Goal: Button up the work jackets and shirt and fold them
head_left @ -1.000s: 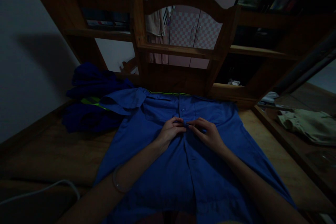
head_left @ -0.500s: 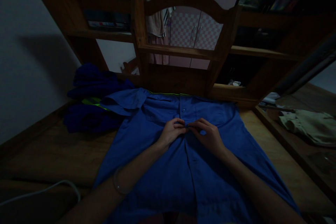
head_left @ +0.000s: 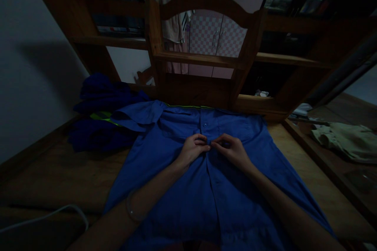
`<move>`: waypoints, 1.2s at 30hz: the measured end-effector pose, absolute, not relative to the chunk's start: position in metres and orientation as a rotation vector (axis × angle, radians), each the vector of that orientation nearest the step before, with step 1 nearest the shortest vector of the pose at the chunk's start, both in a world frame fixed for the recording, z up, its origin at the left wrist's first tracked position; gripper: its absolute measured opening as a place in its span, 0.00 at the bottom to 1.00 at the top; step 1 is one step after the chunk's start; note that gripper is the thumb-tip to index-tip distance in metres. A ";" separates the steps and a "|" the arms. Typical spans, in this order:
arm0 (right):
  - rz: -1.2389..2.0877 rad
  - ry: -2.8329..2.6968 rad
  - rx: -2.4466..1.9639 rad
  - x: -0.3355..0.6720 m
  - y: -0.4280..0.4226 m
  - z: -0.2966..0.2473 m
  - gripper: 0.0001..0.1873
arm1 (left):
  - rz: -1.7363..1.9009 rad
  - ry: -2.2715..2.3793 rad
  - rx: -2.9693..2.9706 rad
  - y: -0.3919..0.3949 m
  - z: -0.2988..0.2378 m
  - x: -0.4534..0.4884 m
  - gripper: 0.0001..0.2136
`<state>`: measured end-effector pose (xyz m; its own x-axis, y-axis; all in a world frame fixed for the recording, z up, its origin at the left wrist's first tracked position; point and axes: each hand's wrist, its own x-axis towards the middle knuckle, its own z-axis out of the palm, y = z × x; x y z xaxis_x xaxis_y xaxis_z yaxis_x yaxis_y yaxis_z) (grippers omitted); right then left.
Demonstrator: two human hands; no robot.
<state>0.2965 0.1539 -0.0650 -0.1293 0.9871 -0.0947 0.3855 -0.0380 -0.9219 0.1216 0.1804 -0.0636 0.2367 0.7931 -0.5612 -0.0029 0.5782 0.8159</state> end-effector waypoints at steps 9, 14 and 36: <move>1.491 -1.279 -1.406 0.296 0.159 -0.077 0.14 | 0.644 1.227 0.877 0.180 -0.066 0.122 0.14; 1.578 -1.188 -1.348 0.299 0.157 -0.079 0.18 | 0.740 1.188 1.110 0.178 -0.072 0.124 0.12; 1.716 -0.973 -1.260 0.310 0.160 -0.077 0.17 | 0.736 1.138 1.567 0.172 -0.060 0.130 0.07</move>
<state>0.3101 0.1599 -0.0771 -0.2046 0.9059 -0.3708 -0.1470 -0.4030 -0.9033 0.1302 0.1725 -0.0597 0.3666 0.9266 -0.0842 0.3039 -0.0337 0.9521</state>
